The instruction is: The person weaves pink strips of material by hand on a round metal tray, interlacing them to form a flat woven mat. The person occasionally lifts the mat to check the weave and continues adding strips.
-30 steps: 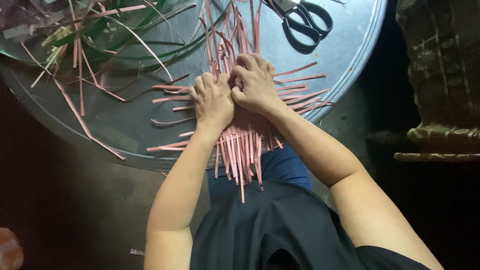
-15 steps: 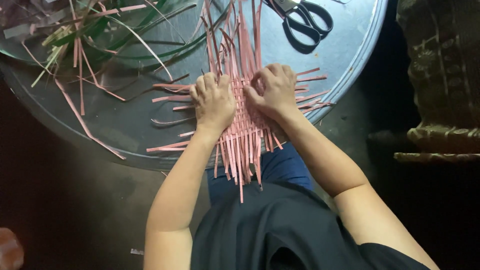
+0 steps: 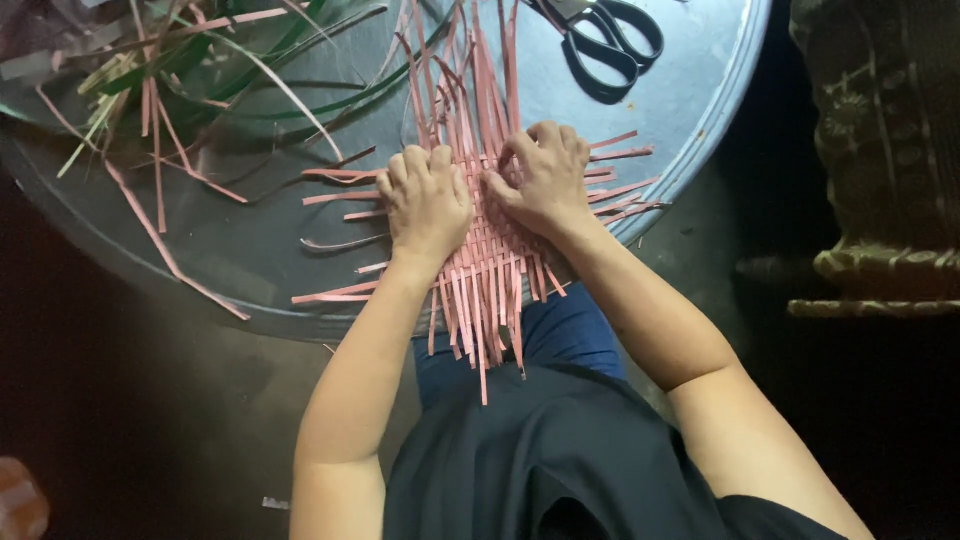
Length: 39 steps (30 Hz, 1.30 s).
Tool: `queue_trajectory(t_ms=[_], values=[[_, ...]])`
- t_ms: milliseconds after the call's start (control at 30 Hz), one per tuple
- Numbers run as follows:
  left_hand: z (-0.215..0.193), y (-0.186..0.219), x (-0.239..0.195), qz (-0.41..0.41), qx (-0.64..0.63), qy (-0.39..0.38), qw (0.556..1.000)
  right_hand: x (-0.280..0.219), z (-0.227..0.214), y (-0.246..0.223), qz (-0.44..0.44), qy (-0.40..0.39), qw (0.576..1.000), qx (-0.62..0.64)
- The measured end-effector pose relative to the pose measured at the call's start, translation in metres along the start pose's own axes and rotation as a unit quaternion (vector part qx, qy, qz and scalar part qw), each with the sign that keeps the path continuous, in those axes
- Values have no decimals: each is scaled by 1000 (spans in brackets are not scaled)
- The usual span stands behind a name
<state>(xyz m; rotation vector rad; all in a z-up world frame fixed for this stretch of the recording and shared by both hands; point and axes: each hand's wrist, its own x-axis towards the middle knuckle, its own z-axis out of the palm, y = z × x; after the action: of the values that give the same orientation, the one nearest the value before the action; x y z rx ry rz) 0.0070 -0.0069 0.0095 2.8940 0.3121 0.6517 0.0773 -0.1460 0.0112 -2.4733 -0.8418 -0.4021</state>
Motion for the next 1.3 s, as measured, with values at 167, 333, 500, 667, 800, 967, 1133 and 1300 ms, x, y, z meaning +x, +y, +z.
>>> queue_trajectory(t_ms=[167, 333, 500, 667, 800, 967, 1133, 1300], values=[[-7, -1, 3, -14, -36, 36, 999, 3, 0, -1, -100, 152, 982, 59], [-57, -21, 19, -6, -139, 97, 985, 7, -19, -11, -183, 255, 938, 145], [-74, -98, 42, -104, -156, 124, 975, 4, -34, -27, -263, 316, 898, 157], [-59, -137, 51, -252, -133, -1, 959, 1, -31, -28, -291, 308, 893, 153], [-37, -140, 59, -253, -113, -94, 956, 2, -30, -27, -280, 307, 895, 161], [-33, -143, 75, -273, -187, -59, 942, 3, -28, -23, -291, 297, 897, 149], [-36, -147, 72, -289, -212, -54, 932, 4, -28, -26, -281, 289, 902, 152], [-34, -153, 78, -262, -146, -90, 950, 4, -28, -27, -272, 285, 906, 155]])
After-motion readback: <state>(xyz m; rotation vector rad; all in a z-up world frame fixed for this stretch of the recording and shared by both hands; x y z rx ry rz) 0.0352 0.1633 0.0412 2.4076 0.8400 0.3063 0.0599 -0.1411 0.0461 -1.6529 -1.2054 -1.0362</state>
